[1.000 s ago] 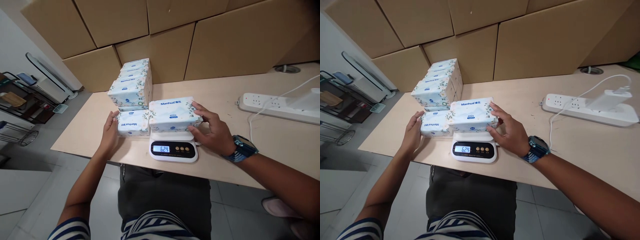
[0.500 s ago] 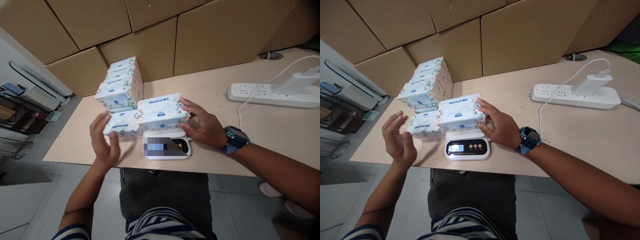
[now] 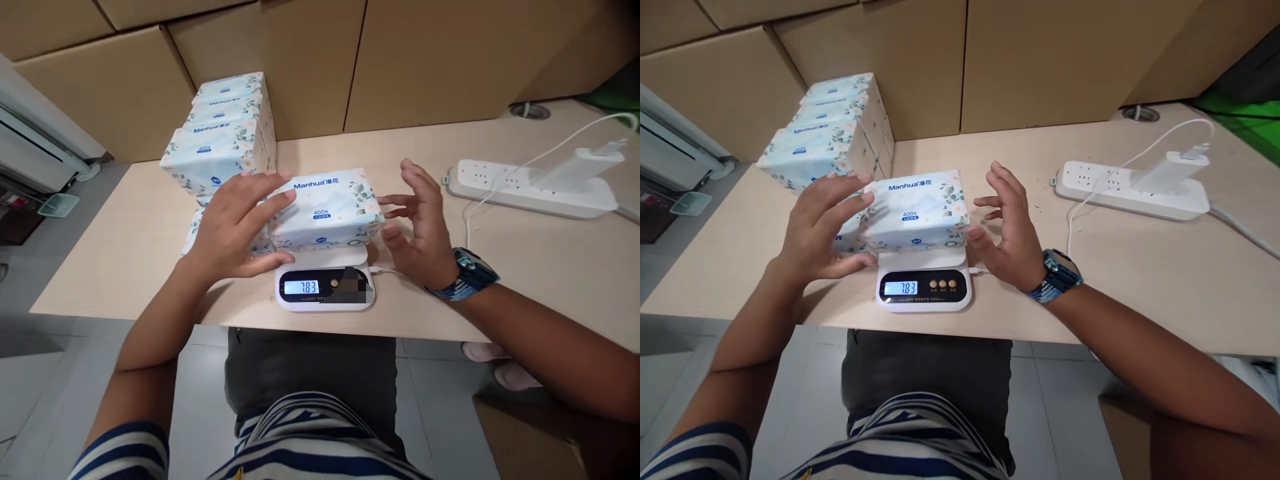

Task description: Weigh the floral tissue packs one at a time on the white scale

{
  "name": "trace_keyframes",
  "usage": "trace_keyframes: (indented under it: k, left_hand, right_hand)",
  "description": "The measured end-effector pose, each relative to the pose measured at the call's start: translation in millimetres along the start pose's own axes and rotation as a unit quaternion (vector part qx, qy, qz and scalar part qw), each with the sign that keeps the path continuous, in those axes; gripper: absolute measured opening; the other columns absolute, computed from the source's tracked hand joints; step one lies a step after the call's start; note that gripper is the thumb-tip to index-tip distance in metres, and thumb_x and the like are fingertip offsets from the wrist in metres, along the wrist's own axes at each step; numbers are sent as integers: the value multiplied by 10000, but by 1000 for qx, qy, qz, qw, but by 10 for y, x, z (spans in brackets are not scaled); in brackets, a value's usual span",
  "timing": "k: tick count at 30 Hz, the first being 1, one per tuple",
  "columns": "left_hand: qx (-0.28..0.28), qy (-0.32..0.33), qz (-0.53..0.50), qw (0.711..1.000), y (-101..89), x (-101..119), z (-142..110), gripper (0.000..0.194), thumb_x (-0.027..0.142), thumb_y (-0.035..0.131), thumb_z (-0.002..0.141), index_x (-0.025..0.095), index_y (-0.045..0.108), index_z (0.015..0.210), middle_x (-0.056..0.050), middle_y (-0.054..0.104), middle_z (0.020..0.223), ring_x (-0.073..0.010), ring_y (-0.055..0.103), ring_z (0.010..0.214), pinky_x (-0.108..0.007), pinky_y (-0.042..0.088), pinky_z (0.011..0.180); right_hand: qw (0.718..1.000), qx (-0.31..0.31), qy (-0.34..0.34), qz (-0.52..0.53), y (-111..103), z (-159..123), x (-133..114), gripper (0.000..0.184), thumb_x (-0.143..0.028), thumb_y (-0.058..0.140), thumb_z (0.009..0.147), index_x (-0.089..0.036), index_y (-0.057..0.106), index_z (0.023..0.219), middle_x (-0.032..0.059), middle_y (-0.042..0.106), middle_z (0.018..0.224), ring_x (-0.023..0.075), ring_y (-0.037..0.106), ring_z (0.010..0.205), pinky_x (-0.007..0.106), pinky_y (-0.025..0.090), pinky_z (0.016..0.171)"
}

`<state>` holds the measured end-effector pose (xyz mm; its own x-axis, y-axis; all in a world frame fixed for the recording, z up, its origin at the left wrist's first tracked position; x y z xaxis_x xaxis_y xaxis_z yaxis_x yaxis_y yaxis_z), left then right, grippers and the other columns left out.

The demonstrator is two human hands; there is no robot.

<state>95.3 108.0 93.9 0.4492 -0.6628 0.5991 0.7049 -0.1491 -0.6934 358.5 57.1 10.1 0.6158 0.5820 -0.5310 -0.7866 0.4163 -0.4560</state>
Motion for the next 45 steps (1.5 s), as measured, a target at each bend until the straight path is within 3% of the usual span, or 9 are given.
trace_keyframes:
  k: [3, 7, 17, 21, 24, 30, 37, 43, 45]
  left_hand:
    - [-30, 4, -17, 999, 27, 64, -31, 701, 542, 1042, 600, 263, 801, 1196, -78, 691, 1539, -479, 454, 1629, -693, 152, 1421]
    - [-59, 28, -24, 998, 49, 124, -19, 904, 488, 1039, 638, 230, 689, 1431, -105, 563, 1708, -468, 442, 1644, -688, 137, 1424]
    - [-10, -105, -183, 977, 10, -203, 37, 961, 356, 1112, 484, 278, 717, 1357, -27, 587, 1687, -405, 487, 1629, -602, 282, 1419]
    - [-33, -50, -127, 990, 45, -169, 32, 1036, 373, 1072, 604, 246, 617, 1526, -32, 541, 1728, -357, 479, 1646, -512, 284, 1439]
    - [-62, -18, -61, 996, 95, -168, 22, 1055, 446, 1012, 714, 209, 520, 1616, -55, 473, 1774, -362, 433, 1673, -550, 266, 1437]
    - [-54, -69, -65, 994, 86, -284, 21, 966, 506, 1035, 667, 252, 632, 1508, -16, 520, 1742, -354, 397, 1694, -534, 267, 1444]
    - [-79, -24, -46, 996, 145, -188, 17, 1029, 457, 959, 783, 150, 477, 1639, -81, 396, 1815, -391, 331, 1716, -573, 156, 1450]
    - [12, -144, -179, 973, 31, -352, 36, 670, 528, 892, 854, 170, 697, 1385, -61, 674, 1585, -376, 405, 1684, -568, 299, 1418]
    - [2, -148, -166, 975, 48, -360, 39, 779, 561, 923, 811, 182, 659, 1439, -70, 655, 1613, -380, 425, 1674, -563, 307, 1417]
  right_hand:
    - [1000, -12, -2, -4, -8, 0, -8, 755, -721, 503, 1041, -449, 268, 1705, 130, 337, 1806, 328, 763, 1252, 459, 706, 917]
    - [1000, -28, 10, -9, -10, -6, 42, 770, -705, 518, 1035, -477, 242, 1717, 100, 346, 1807, 355, 719, 1348, 490, 700, 974]
    - [989, -128, 23, 64, 254, -69, 231, 1000, -899, 429, 948, -453, 18, 1743, 145, 310, 1825, 374, 418, 1669, 669, 511, 1246]
    - [987, -136, 27, 82, 287, -83, 262, 1007, -882, 459, 957, -448, 11, 1747, 140, 300, 1837, 342, 403, 1682, 645, 496, 1272]
    - [987, -138, 25, 77, 276, -81, 279, 1040, -895, 471, 939, -447, -3, 1749, 148, 297, 1840, 348, 398, 1684, 652, 494, 1271]
    - [987, -157, 8, 43, 264, -75, 229, 1063, -893, 456, 948, -435, -49, 1763, 99, 214, 1881, 328, 366, 1701, 607, 504, 1283]
    - [975, -189, 49, 110, 318, -123, 80, 973, -866, 288, 998, -417, -94, 1773, -10, -93, 1911, 252, 38, 1776, 463, 229, 1435]
    - [981, -152, 67, 96, 303, -174, 76, 893, -836, 229, 1013, -458, -56, 1771, -16, -22, 1916, 272, 60, 1775, 531, 206, 1439]
    - [984, -141, 71, 82, 299, -197, 108, 838, -782, 236, 1041, -470, -30, 1772, -8, 24, 1916, 276, 92, 1772, 556, 207, 1440]
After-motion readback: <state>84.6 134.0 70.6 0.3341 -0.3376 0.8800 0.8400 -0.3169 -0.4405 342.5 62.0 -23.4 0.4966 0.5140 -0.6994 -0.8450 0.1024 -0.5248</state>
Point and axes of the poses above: each hand's wrist, its own z-axis towards the middle knuckle, its own y-axis out of the palm, x = y × z, the point moved 10 cm from there along z, towards the middle knuckle
